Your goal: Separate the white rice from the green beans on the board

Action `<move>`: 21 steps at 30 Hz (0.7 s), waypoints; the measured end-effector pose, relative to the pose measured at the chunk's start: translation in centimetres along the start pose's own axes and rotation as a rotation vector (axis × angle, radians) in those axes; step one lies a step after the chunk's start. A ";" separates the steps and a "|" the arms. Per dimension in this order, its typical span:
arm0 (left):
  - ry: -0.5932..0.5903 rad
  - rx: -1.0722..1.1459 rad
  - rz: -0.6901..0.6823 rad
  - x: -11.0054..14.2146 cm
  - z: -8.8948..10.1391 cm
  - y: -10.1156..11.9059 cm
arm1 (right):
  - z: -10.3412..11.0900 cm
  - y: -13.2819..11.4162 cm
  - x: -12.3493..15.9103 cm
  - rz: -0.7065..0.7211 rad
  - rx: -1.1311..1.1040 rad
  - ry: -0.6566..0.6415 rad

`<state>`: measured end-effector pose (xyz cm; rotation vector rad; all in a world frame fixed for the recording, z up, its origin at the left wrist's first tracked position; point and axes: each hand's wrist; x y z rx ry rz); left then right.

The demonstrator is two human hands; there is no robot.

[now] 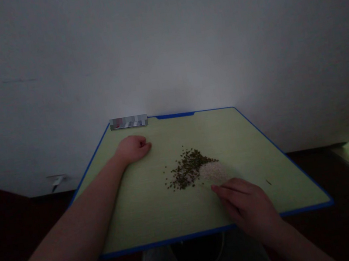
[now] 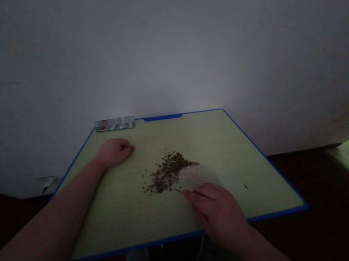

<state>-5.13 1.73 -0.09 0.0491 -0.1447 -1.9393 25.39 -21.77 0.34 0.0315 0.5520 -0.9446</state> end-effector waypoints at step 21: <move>-0.002 -0.014 0.015 0.3 0.3 0.2 | -0.2 0.3 -1.1 0.025 -0.044 -0.029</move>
Point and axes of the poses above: each hand's wrist, its own x-axis away from the middle knuckle, its own z-axis out of the back of the hand, y = z × x, and after that the axes turned 6 degrees about -y, right-handed
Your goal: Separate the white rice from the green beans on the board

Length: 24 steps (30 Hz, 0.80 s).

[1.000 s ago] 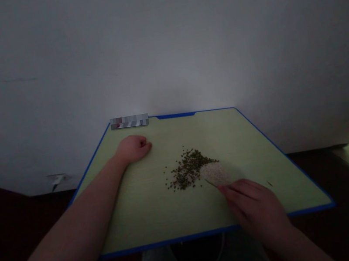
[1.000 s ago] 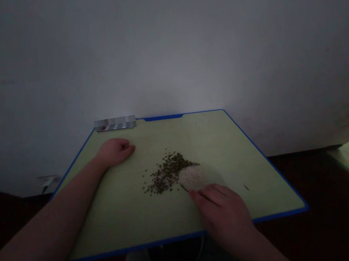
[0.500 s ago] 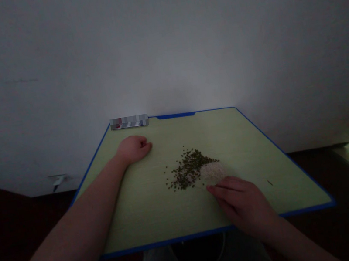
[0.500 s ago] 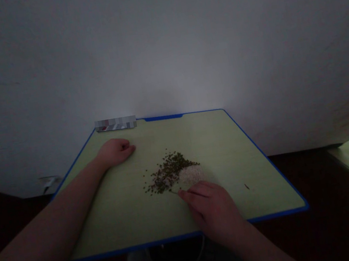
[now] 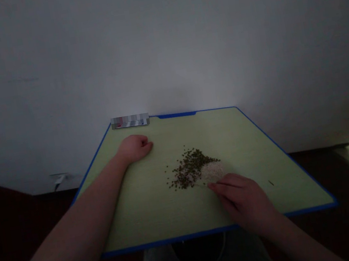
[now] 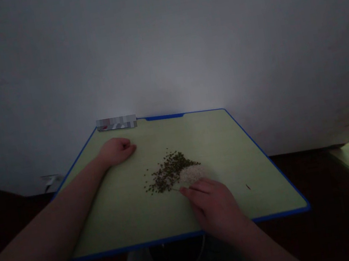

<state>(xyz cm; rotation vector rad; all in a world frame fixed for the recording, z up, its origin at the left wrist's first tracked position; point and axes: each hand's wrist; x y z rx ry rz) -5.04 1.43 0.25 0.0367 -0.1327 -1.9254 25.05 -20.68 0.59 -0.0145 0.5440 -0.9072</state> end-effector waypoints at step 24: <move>0.008 0.011 -0.013 -0.2 -0.2 -0.2 | 0.6 0.8 -0.1 -0.029 -0.009 0.023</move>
Point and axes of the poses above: each hand's wrist, its own x-axis away from the middle knuckle, its own z-axis out of the back of the hand, y = z × x, and after that the axes turned 6 degrees about -y, right-handed
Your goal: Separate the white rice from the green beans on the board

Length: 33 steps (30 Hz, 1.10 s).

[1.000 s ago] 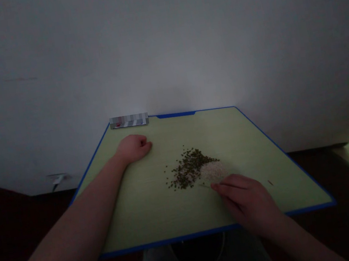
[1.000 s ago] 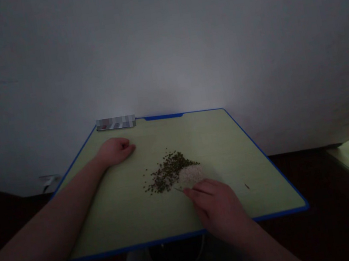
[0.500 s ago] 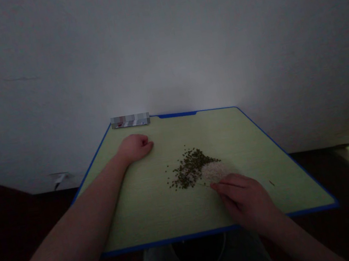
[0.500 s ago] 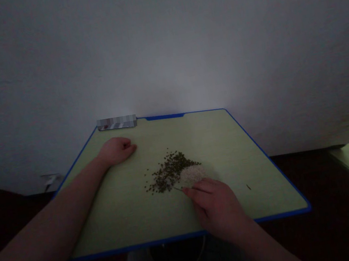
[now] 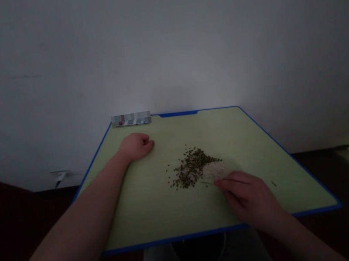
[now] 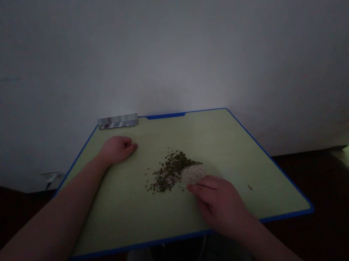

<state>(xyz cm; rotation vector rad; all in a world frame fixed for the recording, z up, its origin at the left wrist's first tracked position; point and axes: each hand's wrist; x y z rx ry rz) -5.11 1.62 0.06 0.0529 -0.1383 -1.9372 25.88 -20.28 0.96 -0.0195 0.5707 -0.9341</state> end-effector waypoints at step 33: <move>-0.014 0.027 0.016 0.1 0.1 0.0 | -1.3 -1.0 -1.4 0.013 -0.087 -0.030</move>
Point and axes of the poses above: each hand's wrist, its own x-axis away from the middle knuckle, its own z-axis out of the back of the hand, y = z × x, and after that the axes turned 6 degrees about -y, right-handed
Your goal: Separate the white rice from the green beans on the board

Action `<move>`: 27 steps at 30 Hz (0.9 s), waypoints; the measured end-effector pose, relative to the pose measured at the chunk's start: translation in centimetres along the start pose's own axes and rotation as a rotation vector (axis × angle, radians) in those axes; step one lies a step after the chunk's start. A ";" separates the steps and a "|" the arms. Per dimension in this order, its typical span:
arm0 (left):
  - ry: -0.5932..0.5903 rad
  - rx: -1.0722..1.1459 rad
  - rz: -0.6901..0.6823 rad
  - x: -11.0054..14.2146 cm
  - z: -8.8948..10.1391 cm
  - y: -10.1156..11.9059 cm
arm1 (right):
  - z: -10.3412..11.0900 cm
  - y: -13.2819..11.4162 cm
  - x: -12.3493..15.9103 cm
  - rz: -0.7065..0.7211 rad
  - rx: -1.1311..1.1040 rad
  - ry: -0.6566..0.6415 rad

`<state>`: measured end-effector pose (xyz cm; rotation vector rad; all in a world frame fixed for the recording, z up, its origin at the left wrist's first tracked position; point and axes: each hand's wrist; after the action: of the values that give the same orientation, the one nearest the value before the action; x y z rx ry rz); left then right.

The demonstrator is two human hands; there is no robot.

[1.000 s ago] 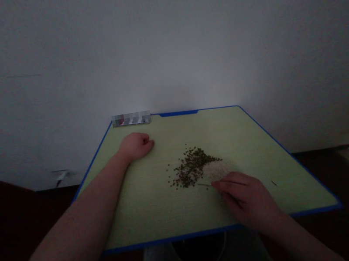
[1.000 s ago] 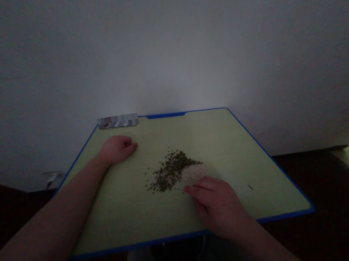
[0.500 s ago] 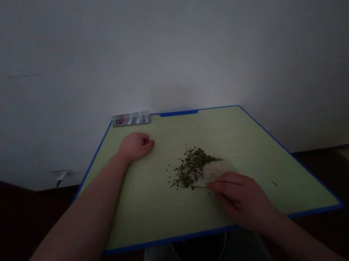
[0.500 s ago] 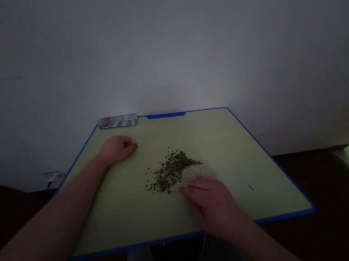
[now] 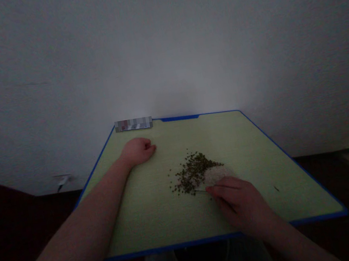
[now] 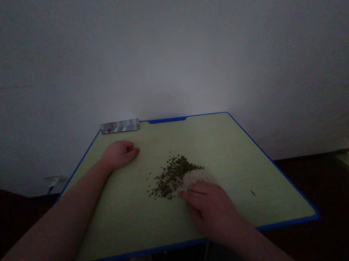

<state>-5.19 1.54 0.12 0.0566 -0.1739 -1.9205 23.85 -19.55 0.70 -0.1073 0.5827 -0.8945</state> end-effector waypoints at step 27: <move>0.000 0.013 -0.014 -0.1 0.0 0.0 | 1.2 0.2 0.9 -0.469 -0.215 -0.231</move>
<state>-5.19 1.64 0.06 0.0667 -0.1866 -1.9333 25.01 -20.30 1.24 -0.5525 0.4413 -1.2500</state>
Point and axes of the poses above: each hand's wrist, its own x-axis away from the middle knuckle, its own z-axis out of the back of the hand, y = z × x, and after that the axes turned 6 degrees about -y, right-handed
